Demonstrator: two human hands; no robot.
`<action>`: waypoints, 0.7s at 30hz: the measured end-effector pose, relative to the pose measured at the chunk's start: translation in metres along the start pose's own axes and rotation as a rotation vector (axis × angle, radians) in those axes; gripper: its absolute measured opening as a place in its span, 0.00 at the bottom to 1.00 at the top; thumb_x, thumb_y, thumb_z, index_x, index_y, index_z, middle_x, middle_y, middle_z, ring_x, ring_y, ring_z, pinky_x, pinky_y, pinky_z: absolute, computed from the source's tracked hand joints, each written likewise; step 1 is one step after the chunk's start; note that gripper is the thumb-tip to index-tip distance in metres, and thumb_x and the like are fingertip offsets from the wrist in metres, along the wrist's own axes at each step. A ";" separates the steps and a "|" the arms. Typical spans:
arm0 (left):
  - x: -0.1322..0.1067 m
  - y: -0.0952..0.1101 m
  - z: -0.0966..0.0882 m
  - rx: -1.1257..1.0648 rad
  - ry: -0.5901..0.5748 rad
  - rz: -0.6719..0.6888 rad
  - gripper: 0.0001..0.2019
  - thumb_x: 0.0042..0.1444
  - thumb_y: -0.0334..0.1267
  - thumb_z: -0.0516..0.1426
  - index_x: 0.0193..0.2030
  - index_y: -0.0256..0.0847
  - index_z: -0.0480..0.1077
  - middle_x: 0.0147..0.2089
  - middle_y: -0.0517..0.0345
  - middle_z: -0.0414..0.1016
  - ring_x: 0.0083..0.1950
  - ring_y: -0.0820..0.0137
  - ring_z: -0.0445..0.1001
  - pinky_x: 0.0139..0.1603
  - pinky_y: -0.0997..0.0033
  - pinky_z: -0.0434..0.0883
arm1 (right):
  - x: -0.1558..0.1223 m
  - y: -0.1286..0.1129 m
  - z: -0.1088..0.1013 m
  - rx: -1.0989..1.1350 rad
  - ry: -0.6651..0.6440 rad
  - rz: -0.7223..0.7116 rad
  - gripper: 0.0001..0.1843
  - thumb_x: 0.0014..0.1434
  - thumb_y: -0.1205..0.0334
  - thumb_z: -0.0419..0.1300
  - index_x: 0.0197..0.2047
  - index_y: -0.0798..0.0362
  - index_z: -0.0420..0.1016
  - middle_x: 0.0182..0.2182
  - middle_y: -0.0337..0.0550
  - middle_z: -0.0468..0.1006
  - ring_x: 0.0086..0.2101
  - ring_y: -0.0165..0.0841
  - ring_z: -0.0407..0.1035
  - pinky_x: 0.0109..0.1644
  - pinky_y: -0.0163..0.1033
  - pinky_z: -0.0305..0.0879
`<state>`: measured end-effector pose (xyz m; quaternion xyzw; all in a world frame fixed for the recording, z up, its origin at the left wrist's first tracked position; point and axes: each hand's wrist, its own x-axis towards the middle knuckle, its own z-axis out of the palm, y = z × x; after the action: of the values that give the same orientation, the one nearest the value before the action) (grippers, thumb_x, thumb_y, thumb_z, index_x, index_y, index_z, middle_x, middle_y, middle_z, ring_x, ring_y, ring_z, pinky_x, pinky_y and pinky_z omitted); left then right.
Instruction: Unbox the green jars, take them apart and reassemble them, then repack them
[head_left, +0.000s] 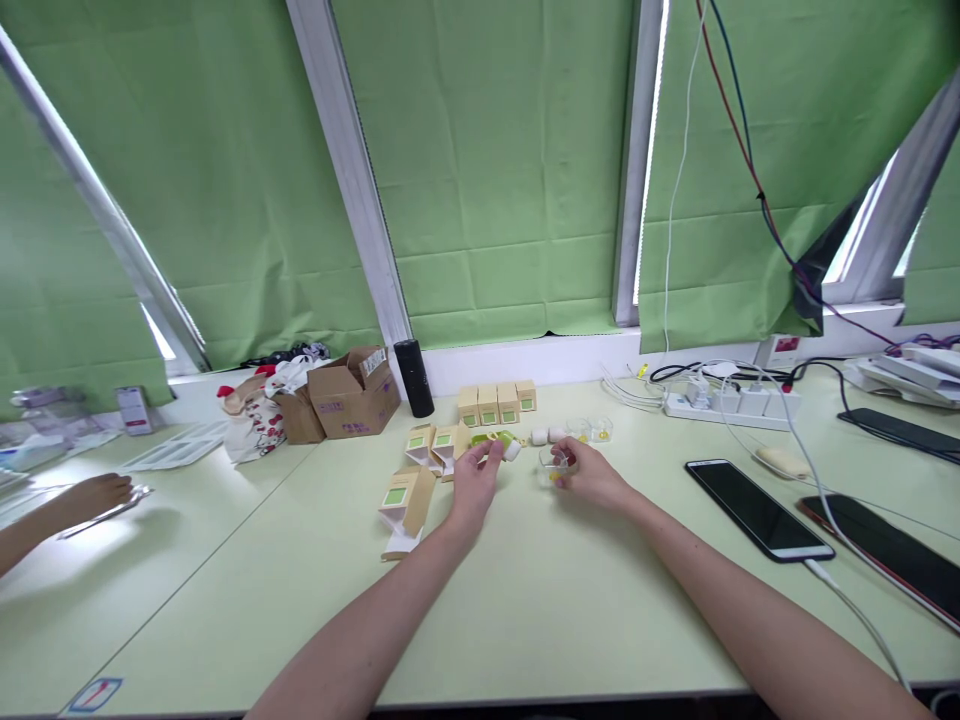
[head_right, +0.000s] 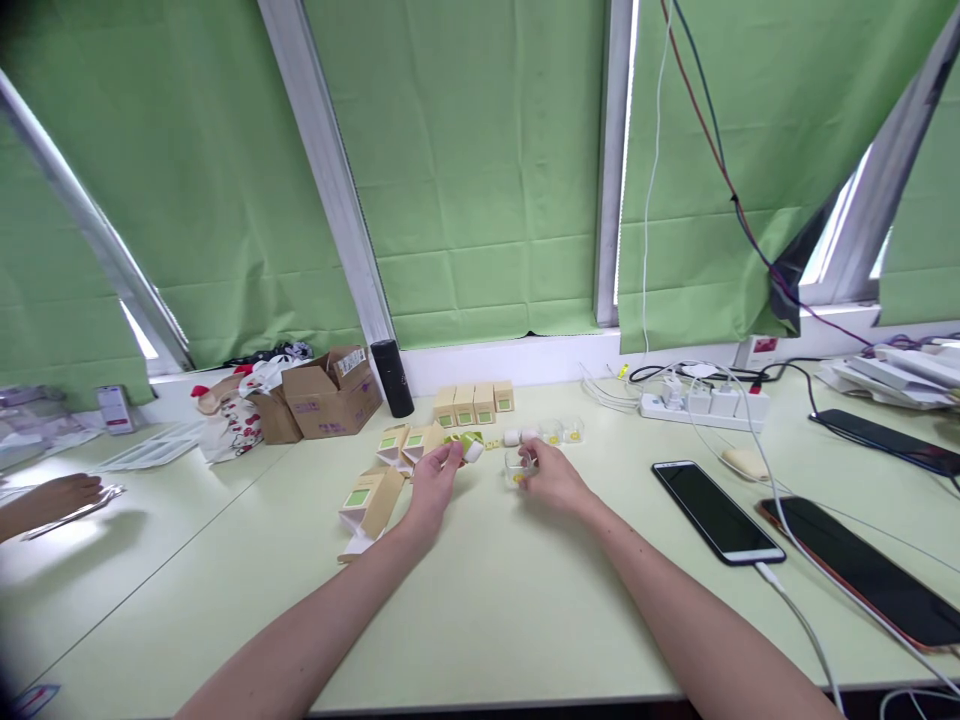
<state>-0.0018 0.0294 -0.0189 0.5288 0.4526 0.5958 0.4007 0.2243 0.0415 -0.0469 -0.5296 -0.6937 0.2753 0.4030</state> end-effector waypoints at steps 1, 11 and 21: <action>0.000 0.000 0.000 -0.001 -0.001 0.007 0.31 0.49 0.66 0.67 0.42 0.37 0.84 0.42 0.47 0.84 0.43 0.60 0.78 0.49 0.64 0.72 | 0.001 -0.001 0.001 0.118 0.009 0.013 0.22 0.43 0.66 0.67 0.44 0.51 0.75 0.40 0.43 0.78 0.41 0.39 0.71 0.45 0.42 0.65; -0.002 0.004 0.000 0.024 0.011 0.026 0.31 0.52 0.68 0.63 0.41 0.37 0.83 0.43 0.46 0.85 0.45 0.59 0.77 0.51 0.62 0.71 | -0.014 -0.036 -0.002 1.007 -0.179 0.076 0.26 0.49 0.53 0.75 0.52 0.45 0.82 0.49 0.47 0.79 0.42 0.38 0.72 0.41 0.43 0.72; -0.004 0.005 0.000 -0.014 -0.011 0.076 0.31 0.55 0.68 0.62 0.40 0.37 0.82 0.43 0.47 0.85 0.46 0.59 0.78 0.53 0.62 0.70 | -0.018 -0.037 0.009 1.108 -0.227 0.032 0.23 0.48 0.58 0.78 0.47 0.48 0.83 0.45 0.44 0.78 0.43 0.38 0.73 0.52 0.51 0.74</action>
<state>-0.0010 0.0242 -0.0149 0.5461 0.4257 0.6108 0.3841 0.1996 0.0139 -0.0265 -0.2166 -0.4764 0.6596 0.5395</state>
